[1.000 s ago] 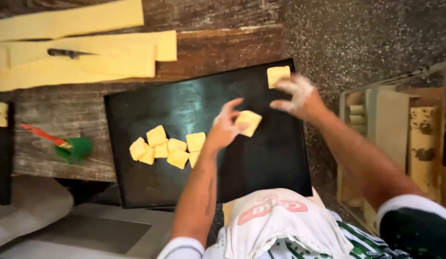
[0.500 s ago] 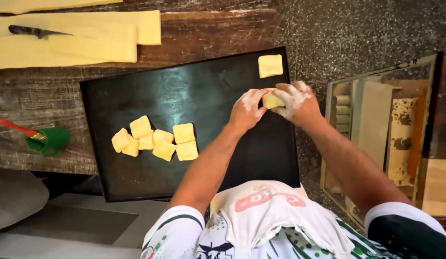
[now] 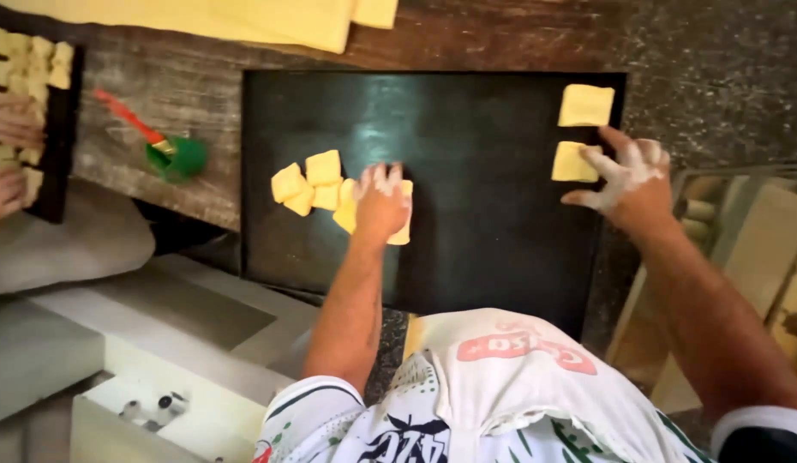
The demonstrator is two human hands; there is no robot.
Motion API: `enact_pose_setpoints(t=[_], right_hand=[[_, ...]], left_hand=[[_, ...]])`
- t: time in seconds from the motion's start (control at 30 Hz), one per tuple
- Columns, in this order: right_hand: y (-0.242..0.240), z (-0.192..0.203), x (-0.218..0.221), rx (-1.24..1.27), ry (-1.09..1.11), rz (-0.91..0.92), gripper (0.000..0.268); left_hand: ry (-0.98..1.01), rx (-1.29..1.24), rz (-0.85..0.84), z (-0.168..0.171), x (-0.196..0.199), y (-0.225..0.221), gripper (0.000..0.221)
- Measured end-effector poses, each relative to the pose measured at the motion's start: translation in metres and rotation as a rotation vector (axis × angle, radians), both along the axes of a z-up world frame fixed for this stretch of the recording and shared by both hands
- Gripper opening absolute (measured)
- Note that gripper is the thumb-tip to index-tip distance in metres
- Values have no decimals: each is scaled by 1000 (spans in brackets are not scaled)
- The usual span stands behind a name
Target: Shaping pre-cut dough squares into knots and arranging them on a baking tray
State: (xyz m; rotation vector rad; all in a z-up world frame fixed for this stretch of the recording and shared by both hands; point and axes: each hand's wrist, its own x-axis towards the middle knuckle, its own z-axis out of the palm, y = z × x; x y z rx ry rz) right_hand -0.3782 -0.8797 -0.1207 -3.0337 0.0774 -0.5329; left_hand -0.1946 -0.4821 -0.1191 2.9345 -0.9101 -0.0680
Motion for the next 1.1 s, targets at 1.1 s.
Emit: enact_pose_setpoints(t=[1.1], right_hand=[[35, -5, -69, 34, -23, 38, 42]], left_hand=[[541, -583, -79, -75, -129, -183, 28]])
